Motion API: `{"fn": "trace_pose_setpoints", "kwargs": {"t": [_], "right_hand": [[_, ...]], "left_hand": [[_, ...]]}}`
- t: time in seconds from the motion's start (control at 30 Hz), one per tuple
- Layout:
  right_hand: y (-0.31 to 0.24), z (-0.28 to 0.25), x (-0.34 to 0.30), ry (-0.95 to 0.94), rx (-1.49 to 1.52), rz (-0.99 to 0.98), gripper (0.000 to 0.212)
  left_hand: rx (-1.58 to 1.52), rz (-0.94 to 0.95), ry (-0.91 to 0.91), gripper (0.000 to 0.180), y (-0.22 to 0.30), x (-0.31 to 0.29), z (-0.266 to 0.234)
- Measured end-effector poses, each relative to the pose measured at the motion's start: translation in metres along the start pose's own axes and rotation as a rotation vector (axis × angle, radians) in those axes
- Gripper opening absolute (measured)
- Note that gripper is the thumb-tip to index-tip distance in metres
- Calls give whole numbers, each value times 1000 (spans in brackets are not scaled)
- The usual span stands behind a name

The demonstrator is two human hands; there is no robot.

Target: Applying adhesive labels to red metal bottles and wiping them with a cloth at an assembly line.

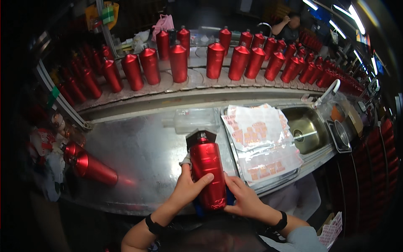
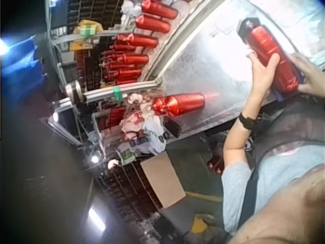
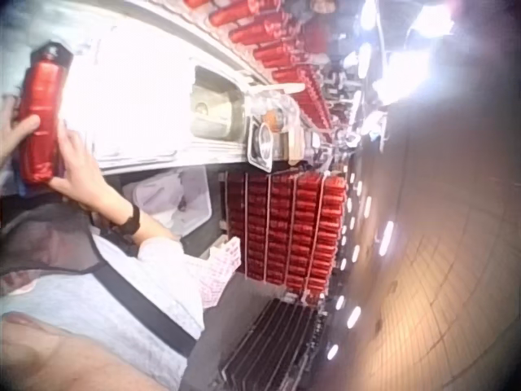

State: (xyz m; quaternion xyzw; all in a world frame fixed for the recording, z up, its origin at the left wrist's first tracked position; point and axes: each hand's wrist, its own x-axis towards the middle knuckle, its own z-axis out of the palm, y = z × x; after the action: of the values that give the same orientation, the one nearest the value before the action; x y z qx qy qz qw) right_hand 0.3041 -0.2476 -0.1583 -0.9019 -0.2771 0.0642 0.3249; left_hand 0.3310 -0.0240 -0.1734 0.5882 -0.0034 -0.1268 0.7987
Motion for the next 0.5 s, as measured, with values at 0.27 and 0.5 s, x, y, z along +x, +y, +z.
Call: {"fn": "trace_pose_setpoints", "kwargs": {"t": [0.27, 0.5], "right_hand": [[19, -55, 59, -79, 62, -8, 57], [54, -39, 218, 410, 52, 4, 58]], "left_hand": [[-32, -19, -28, 89, -2, -4, -27], [-34, -19, -58, 93, -15, -13, -84]]}}
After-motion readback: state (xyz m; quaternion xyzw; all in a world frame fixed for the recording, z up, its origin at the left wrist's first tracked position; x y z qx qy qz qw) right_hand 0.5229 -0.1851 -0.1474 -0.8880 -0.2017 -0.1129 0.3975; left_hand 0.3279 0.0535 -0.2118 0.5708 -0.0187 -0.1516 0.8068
